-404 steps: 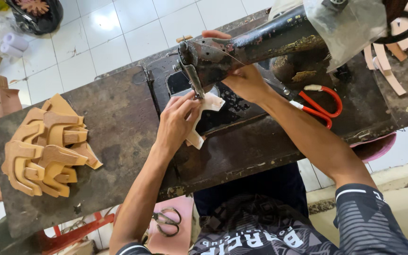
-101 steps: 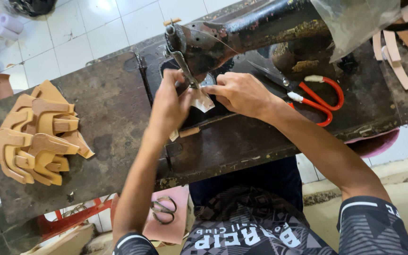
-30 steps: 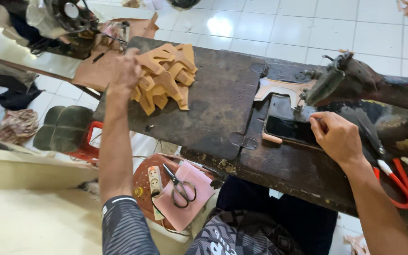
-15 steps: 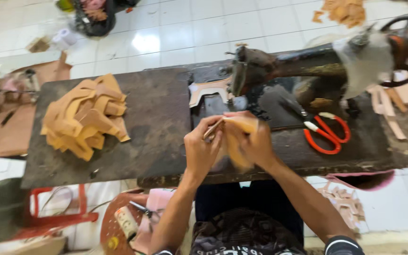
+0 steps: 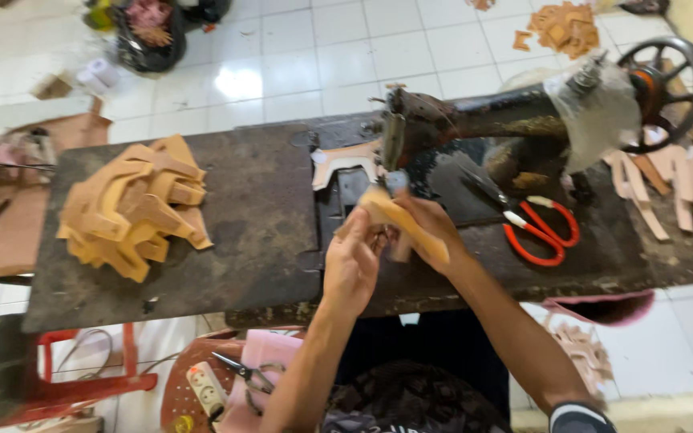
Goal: The person sews beige shoe parts on a manual sewing machine, attaching small strips to the edges. They repeatedly guide the parts under the needle, trim excess thread with scissors, and place finished pieces aside. The person also retrieves small white cylindrical objects from a blue storage bin.
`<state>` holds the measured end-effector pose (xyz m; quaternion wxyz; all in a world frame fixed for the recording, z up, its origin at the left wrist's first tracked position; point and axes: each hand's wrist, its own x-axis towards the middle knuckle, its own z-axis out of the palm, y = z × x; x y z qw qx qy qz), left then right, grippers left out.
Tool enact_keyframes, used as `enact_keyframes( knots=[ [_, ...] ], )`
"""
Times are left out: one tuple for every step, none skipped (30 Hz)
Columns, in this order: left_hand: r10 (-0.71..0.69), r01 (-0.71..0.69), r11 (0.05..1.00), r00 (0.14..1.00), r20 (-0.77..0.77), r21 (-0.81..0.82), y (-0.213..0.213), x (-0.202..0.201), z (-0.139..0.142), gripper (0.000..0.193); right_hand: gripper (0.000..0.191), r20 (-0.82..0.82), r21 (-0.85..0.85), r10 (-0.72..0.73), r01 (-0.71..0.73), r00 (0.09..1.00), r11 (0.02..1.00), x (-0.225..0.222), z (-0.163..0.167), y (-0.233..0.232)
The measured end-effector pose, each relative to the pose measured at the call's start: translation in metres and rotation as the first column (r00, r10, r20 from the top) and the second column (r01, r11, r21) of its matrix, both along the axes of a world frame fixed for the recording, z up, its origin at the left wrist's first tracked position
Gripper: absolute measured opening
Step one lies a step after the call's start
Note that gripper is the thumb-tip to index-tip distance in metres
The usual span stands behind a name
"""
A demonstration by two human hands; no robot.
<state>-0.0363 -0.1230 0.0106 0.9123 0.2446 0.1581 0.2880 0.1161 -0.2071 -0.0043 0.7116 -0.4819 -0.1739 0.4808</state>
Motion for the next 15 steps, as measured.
enact_keyframes(
  knots=[
    [0.101,-0.101,0.995,0.993,0.054,0.004,0.004,-0.001,-0.001,0.033,0.050,-0.106,0.007,-0.008,0.009,0.994,1.000,-0.006,0.007,0.003],
    [0.203,-0.204,0.979,0.973,0.110,-0.004,0.007,-0.002,-0.002,0.033,0.057,-0.210,0.006,-0.014,0.015,0.978,1.000,-0.010,0.014,-0.001],
    [0.249,-0.246,0.968,0.967,0.059,-0.048,0.008,-0.004,-0.001,0.032,0.064,-0.310,-0.005,-0.022,0.022,0.950,1.000,-0.014,0.020,-0.004],
    [0.288,-0.287,0.954,0.958,0.004,-0.090,0.009,-0.009,0.002,0.032,0.064,-0.301,0.026,-0.029,0.039,0.953,0.999,-0.016,0.025,-0.004],
    [0.320,-0.324,0.937,0.946,-0.056,-0.128,0.009,-0.014,0.006,0.031,0.063,-0.296,0.057,-0.041,0.060,0.954,0.997,-0.017,0.029,-0.006],
    [0.320,-0.323,0.946,0.944,-0.083,-0.022,0.006,-0.019,0.012,0.033,0.062,-0.293,0.088,-0.059,0.088,0.954,0.992,-0.017,0.031,-0.008],
    [0.320,-0.312,0.946,0.941,-0.108,0.085,0.002,-0.024,0.019,0.036,0.053,-0.114,0.089,-0.075,0.086,0.991,0.992,-0.017,0.032,-0.009],
    [0.317,-0.290,0.938,0.939,-0.133,0.189,-0.001,-0.028,0.029,0.038,0.045,0.070,0.088,-0.095,0.089,0.993,0.992,-0.017,0.033,-0.011],
    [0.541,-0.345,0.696,0.829,-0.143,0.630,-0.005,-0.032,0.039,0.043,0.040,0.251,0.086,-0.118,0.099,0.961,0.991,-0.017,0.033,-0.013],
    [0.717,-0.261,0.288,0.697,-0.027,0.921,-0.008,-0.036,0.050,0.050,0.038,0.322,0.073,-0.134,0.117,0.937,0.990,-0.018,0.034,-0.015],
    [0.797,-0.067,-0.178,0.576,0.184,0.982,-0.011,-0.039,0.060,0.058,0.036,0.394,0.061,-0.145,0.132,0.907,0.989,-0.019,0.034,-0.017],
    [0.747,-0.049,-0.188,0.642,0.175,0.981,-0.010,-0.036,0.070,0.057,0.035,0.462,0.048,-0.148,0.142,0.874,0.989,-0.022,0.035,-0.018],
    [0.695,-0.026,-0.192,0.702,0.155,0.981,-0.008,-0.033,0.079,0.055,0.031,0.468,0.045,-0.154,0.150,0.870,0.988,-0.027,0.036,-0.021],
    [0.643,-0.004,-0.198,0.755,0.133,0.980,-0.009,-0.031,0.085,0.054,0.027,0.475,0.043,-0.156,0.154,0.866,0.987,-0.031,0.038,-0.023],
    [0.627,0.003,-0.033,0.779,0.018,0.999,-0.010,-0.029,0.090,0.043,0.024,0.486,0.048,-0.158,0.154,0.859,0.987,-0.034,0.040,-0.025]
  ],
)
